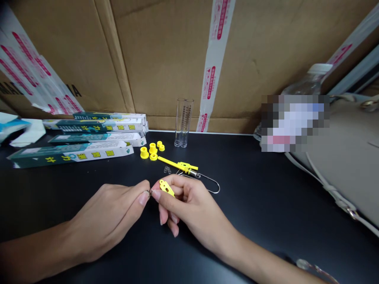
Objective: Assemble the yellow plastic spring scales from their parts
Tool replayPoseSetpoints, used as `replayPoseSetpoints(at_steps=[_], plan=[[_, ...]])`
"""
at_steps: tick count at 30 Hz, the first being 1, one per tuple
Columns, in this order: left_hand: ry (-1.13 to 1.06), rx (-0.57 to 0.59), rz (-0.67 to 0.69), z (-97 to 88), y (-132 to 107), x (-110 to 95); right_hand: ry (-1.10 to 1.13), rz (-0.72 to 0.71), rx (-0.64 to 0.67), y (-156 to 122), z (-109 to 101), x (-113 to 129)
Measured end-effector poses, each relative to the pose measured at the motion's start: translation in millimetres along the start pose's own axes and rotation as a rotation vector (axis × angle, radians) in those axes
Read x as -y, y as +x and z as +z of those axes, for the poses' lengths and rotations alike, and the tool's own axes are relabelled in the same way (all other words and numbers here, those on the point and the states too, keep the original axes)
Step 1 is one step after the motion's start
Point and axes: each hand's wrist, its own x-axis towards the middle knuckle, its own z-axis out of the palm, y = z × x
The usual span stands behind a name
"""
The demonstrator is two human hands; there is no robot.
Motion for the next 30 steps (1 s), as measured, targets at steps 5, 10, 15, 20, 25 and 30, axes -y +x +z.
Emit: replayPoseSetpoints(at_steps=[5, 10, 15, 20, 25, 30], plan=[[0.039, -0.031, 0.020, -0.5, 2.3, -1.0, 0.028, 0.007, -0.020, -1.6, 0.6, -2.9], [0.077, -0.061, 0.025, -0.9, 1.8, -1.5, 0.035, -0.014, -0.027, -2.8, -0.1, -4.1], [0.109, -0.070, 0.066, 1.2, 0.2, -1.3, 0.065, -0.011, -0.011, -1.1, -2.5, -3.6], [0.155, -0.134, 0.079, 3.4, 1.3, -1.5, 0.093, -0.001, 0.014, 0.5, -4.8, -2.4], [0.180, -0.211, 0.122, 6.0, 1.4, -0.6, 0.089, 0.010, 0.013, 0.3, -4.3, -1.6], [0.198, -0.245, 0.120, 9.6, 3.1, -0.3, 0.109, -0.001, 0.009, 0.3, -3.5, -1.9]])
